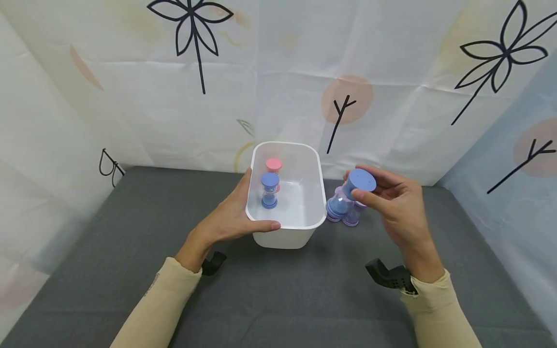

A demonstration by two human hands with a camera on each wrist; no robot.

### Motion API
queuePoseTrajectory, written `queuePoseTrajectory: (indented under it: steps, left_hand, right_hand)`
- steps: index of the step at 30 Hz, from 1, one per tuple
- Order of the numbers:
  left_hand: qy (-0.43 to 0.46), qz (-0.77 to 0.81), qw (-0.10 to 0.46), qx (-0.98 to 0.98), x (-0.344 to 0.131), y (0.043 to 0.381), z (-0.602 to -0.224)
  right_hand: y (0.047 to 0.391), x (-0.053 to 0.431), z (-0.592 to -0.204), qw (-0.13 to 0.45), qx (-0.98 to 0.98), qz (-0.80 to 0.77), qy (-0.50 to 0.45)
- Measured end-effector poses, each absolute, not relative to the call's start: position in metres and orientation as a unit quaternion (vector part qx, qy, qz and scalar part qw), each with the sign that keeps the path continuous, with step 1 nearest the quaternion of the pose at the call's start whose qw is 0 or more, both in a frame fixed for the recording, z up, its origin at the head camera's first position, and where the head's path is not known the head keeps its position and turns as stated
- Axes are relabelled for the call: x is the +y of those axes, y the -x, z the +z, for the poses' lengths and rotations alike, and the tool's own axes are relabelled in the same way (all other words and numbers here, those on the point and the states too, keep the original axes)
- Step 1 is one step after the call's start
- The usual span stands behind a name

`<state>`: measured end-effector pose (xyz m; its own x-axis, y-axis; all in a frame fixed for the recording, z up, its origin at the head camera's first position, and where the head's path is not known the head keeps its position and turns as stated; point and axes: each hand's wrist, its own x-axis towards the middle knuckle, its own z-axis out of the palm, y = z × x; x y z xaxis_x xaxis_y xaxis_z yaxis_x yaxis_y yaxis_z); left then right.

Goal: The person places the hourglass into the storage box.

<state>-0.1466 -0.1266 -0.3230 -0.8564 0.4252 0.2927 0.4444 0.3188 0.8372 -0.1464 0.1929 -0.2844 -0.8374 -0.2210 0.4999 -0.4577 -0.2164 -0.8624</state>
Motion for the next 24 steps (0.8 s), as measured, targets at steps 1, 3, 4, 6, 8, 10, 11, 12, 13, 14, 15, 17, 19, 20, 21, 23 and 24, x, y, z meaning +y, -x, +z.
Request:
queuePoseTrajectory:
  steps: [1, 3, 4, 6, 8, 10, 11, 12, 13, 14, 15, 17, 19, 20, 21, 23, 24]
  left_hand:
    - [0.266, -0.517, 0.010, -0.813, -0.127, 0.146, -0.323]
    - [0.263, -0.516, 0.009, -0.816, -0.127, 0.146, -0.323]
    - [0.261, -0.516, 0.007, -0.816, -0.127, 0.146, -0.322]
    - [0.260, -0.517, 0.005, -0.816, -0.127, 0.146, -0.322]
    - [0.263, -0.519, 0.003, -0.813, -0.127, 0.147, -0.323]
    - [0.270, -0.525, 0.001, -0.807, -0.127, 0.148, -0.323]
    - [0.272, -0.526, 0.000, -0.806, -0.128, 0.148, -0.323]
    - [0.274, -0.528, -0.001, -0.804, -0.128, 0.149, -0.324]
    - [0.274, -0.528, -0.003, -0.804, -0.128, 0.149, -0.324]
    - [0.275, -0.529, -0.005, -0.803, -0.128, 0.149, -0.324]
    - [0.275, -0.530, -0.007, -0.802, -0.128, 0.149, -0.324]
    - [0.276, -0.534, -0.010, -0.799, -0.129, 0.150, -0.325]
    - [0.279, -0.540, -0.010, -0.794, -0.129, 0.153, -0.329]
    - [0.278, -0.541, -0.009, -0.793, -0.130, 0.155, -0.332]
    - [0.279, -0.542, -0.009, -0.793, -0.130, 0.157, -0.336]
    - [0.275, -0.540, -0.007, -0.795, -0.131, 0.161, -0.344]
    - [0.272, -0.536, -0.006, -0.799, -0.132, 0.163, -0.348]
  right_hand:
    - [0.148, 0.188, -0.283, 0.077, -0.622, 0.731, -0.271]
    - [0.152, 0.178, -0.279, 0.073, -0.636, 0.722, -0.262]
    - [0.154, 0.173, -0.278, 0.070, -0.647, 0.715, -0.256]
    - [0.159, 0.161, -0.276, 0.060, -0.673, 0.696, -0.244]
    - [0.165, 0.149, -0.275, 0.044, -0.697, 0.674, -0.241]
    - [0.172, 0.137, -0.276, 0.021, -0.710, 0.661, -0.244]
    - [0.175, 0.131, -0.277, 0.010, -0.714, 0.655, -0.246]
    - [0.179, 0.125, -0.279, -0.002, -0.715, 0.653, -0.251]
    - [0.183, 0.119, -0.281, -0.014, -0.715, 0.650, -0.255]
    - [0.186, 0.113, -0.283, -0.025, -0.717, 0.648, -0.257]
    - [0.190, 0.108, -0.286, -0.038, -0.714, 0.649, -0.260]
    - [0.197, 0.098, -0.292, -0.061, -0.713, 0.648, -0.260]
    - [0.203, 0.090, -0.298, -0.081, -0.715, 0.646, -0.256]
    - [0.205, 0.086, -0.300, -0.089, -0.717, 0.644, -0.251]
    - [0.207, 0.083, -0.302, -0.097, -0.720, 0.641, -0.246]
    - [0.211, 0.078, -0.305, -0.109, -0.731, 0.632, -0.235]
    - [0.212, 0.076, -0.306, -0.113, -0.738, 0.624, -0.230]
